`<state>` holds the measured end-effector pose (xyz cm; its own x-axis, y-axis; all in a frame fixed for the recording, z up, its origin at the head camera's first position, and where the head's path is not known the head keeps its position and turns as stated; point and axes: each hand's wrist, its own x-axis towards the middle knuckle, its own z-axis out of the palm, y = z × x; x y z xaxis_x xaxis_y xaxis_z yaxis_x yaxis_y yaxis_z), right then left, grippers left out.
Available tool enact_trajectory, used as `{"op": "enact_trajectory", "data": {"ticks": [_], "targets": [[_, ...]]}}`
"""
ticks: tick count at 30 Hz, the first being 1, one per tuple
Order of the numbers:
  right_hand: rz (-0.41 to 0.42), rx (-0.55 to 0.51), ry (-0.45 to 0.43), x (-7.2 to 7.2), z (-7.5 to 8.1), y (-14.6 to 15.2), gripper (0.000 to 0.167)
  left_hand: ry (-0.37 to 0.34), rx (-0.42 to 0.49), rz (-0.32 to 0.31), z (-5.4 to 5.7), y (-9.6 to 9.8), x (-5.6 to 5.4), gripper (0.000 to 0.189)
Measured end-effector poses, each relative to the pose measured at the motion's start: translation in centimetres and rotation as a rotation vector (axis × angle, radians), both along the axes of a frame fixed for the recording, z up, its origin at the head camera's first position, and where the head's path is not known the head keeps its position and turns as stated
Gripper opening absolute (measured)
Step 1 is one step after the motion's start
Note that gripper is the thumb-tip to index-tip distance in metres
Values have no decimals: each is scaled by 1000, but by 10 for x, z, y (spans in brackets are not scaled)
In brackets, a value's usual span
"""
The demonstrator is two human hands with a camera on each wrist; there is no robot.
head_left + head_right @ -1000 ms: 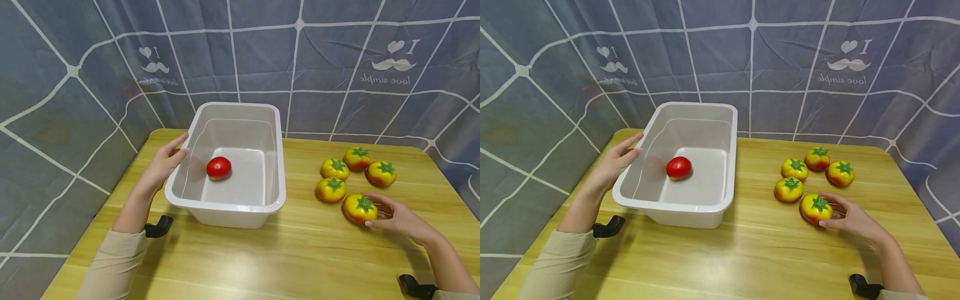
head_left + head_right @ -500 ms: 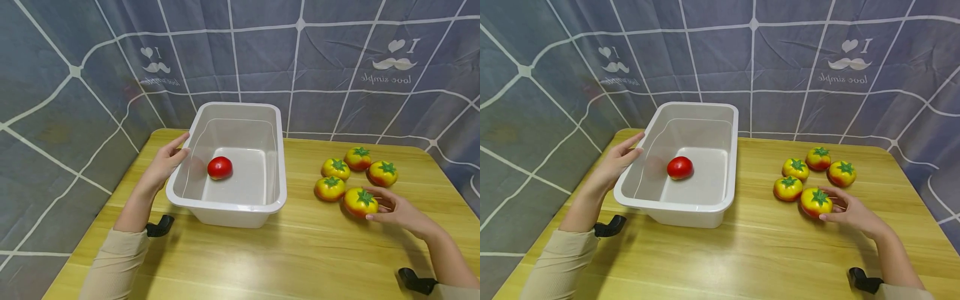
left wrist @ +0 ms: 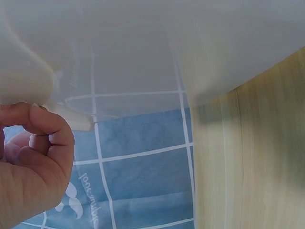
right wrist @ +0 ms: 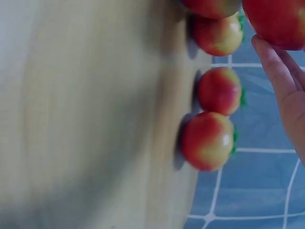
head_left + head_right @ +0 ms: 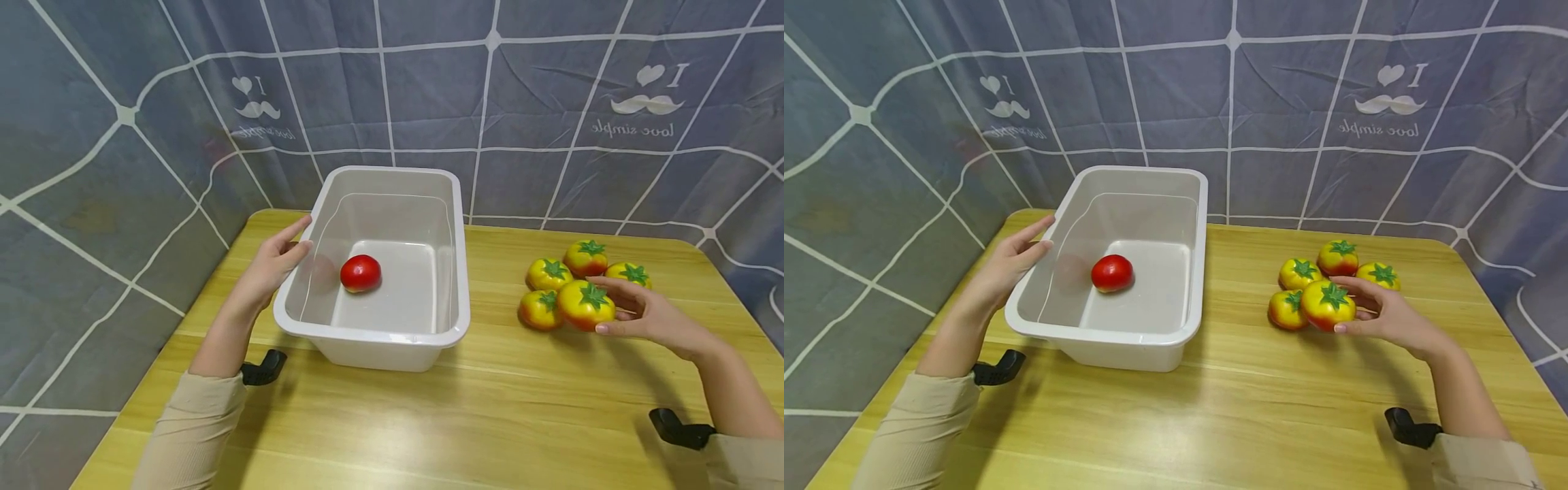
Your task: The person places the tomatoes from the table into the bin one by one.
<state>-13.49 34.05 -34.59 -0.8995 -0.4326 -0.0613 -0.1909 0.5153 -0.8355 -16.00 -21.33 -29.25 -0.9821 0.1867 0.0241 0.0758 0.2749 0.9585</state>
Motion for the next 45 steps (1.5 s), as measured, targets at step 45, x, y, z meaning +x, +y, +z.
{"op": "enact_trajectory", "data": {"ticks": [45], "targets": [[79, 68, 23, -86, 106, -143, 69, -29, -7, 17, 2, 0, 2, 55]]}}
